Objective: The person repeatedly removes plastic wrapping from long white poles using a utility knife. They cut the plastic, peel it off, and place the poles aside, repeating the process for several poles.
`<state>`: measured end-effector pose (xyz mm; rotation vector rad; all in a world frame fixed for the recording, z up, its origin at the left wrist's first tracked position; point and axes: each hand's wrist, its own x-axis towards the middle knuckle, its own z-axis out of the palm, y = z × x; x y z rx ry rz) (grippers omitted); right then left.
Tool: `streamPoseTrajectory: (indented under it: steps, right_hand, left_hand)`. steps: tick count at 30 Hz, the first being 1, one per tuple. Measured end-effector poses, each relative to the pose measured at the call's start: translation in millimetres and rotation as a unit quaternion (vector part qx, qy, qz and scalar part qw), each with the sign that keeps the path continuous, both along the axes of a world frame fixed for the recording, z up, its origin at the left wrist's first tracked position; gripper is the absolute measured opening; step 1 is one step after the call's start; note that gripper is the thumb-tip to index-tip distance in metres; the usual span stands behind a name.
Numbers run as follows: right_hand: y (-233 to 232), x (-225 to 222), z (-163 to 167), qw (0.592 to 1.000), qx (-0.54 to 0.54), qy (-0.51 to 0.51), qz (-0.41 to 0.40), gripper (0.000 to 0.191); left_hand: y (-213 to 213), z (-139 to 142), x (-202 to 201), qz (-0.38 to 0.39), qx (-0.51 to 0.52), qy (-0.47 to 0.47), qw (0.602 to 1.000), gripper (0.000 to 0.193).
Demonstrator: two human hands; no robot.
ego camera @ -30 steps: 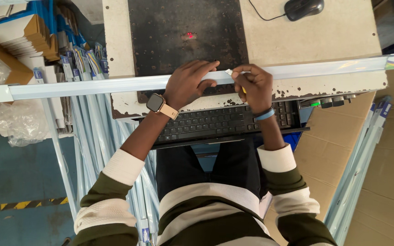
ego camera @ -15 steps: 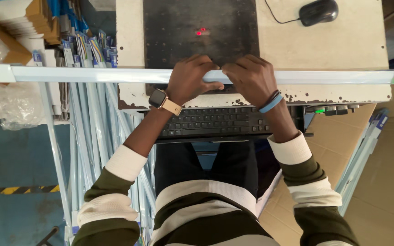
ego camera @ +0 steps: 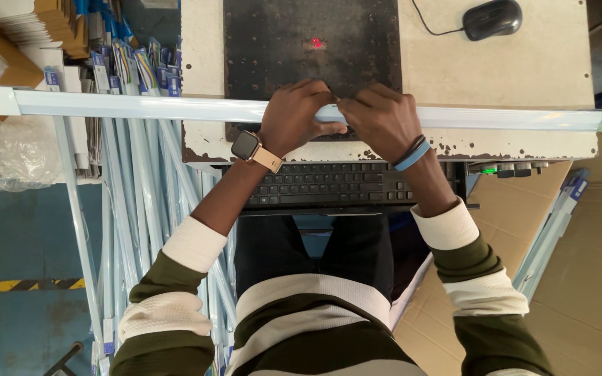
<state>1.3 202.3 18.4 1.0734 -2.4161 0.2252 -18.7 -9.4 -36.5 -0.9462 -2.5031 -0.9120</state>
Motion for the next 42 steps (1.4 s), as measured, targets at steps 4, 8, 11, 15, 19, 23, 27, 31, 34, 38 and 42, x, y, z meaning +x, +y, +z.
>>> streamPoseTrajectory:
  steps: [4,8,11,15,19,23,27,31,34,38,42]
  right_hand:
    - [3.4,-0.2,-1.8,0.999,0.030,-0.007,-0.014,0.007]
    - [23.0,1.1,2.9,0.999,0.036,-0.019,-0.018,0.005]
    - [39.6,2.8,8.4,0.997,0.016,-0.074,-0.035,0.007]
    - [46.8,3.1,9.0,0.992,-0.034,-0.114,-0.051,0.006]
    - [49.1,-1.2,8.9,0.990,-0.050,-0.126,-0.039,0.007]
    - [50.1,0.5,6.3,0.981,-0.064,-0.163,-0.082,0.007]
    - [44.5,6.8,-1.1,0.963,-0.166,-0.188,-0.103,0.009]
    - [39.3,13.8,-7.7,0.927,-0.237,-0.252,-0.147,0.010]
    - [35.6,15.6,-11.3,0.929,-0.237,-0.234,-0.161,0.010]
    - [32.8,17.1,-15.2,0.938,-0.250,-0.188,-0.148,0.009]
    - [33.0,14.9,-17.1,0.936,-0.246,-0.200,-0.152,0.009]
  left_hand:
    - [0.4,1.4,-0.5,0.001,-0.012,-0.017,1.000,0.051]
    - [2.2,0.6,-0.7,-0.001,-0.017,-0.018,1.000,0.050]
    - [2.1,1.1,-1.5,-0.004,-0.021,-0.026,0.999,0.050]
    - [0.8,4.4,0.2,-0.012,-0.016,-0.016,1.000,0.047]
    - [0.8,8.3,1.6,-0.014,-0.016,-0.014,1.000,0.048]
    - [3.1,8.8,2.7,-0.011,-0.018,-0.012,1.000,0.049]
    - [1.9,8.4,3.6,-0.015,-0.008,-0.002,1.000,0.049]
    - [0.9,8.4,5.2,-0.015,-0.015,-0.003,1.000,0.050]
    - [1.0,8.7,4.4,-0.017,-0.015,-0.001,1.000,0.049]
    - [2.3,6.8,4.0,-0.018,-0.015,0.005,1.000,0.050]
    - [2.3,4.6,2.8,-0.017,-0.016,0.010,1.000,0.051]
